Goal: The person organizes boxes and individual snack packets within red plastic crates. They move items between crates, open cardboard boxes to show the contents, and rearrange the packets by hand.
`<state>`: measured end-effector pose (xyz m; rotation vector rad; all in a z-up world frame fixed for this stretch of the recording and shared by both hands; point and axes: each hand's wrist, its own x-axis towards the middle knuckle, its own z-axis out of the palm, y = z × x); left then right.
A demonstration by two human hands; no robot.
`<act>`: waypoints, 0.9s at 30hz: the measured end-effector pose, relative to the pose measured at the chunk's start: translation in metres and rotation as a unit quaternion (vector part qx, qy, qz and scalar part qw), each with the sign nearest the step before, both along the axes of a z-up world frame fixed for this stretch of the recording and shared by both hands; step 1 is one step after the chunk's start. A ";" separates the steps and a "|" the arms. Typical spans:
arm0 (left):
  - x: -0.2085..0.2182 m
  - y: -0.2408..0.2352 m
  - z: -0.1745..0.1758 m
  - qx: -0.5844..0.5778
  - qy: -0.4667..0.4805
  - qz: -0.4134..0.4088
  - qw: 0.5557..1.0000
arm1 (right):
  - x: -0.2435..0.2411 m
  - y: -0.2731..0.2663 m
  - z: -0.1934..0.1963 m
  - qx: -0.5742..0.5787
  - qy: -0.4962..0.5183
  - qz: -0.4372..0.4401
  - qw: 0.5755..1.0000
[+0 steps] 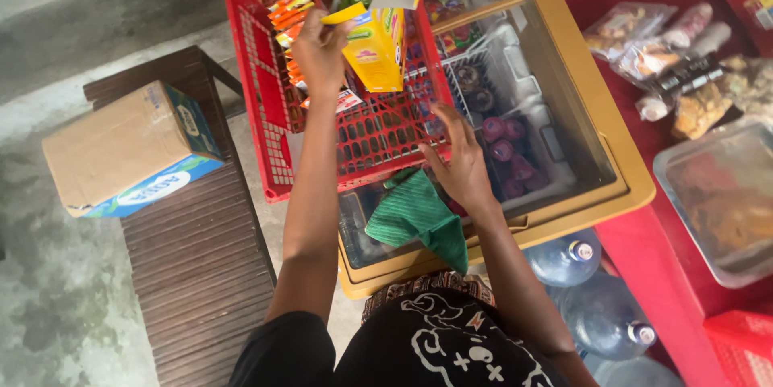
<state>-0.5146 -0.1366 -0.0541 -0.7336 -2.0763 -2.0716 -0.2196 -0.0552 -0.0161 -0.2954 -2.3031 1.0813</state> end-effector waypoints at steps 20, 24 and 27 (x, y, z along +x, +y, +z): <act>0.205 -0.001 0.149 0.050 -0.088 -0.420 0.902 | 0.161 0.116 -0.024 -0.224 0.200 -0.025 0.954; 0.253 0.036 0.119 0.022 -0.075 -0.470 0.879 | 0.216 0.125 -0.012 -0.233 0.196 -0.087 0.949; 0.292 0.069 0.099 0.113 -0.134 -0.518 0.837 | 0.248 0.115 0.013 -0.232 0.203 -0.132 0.942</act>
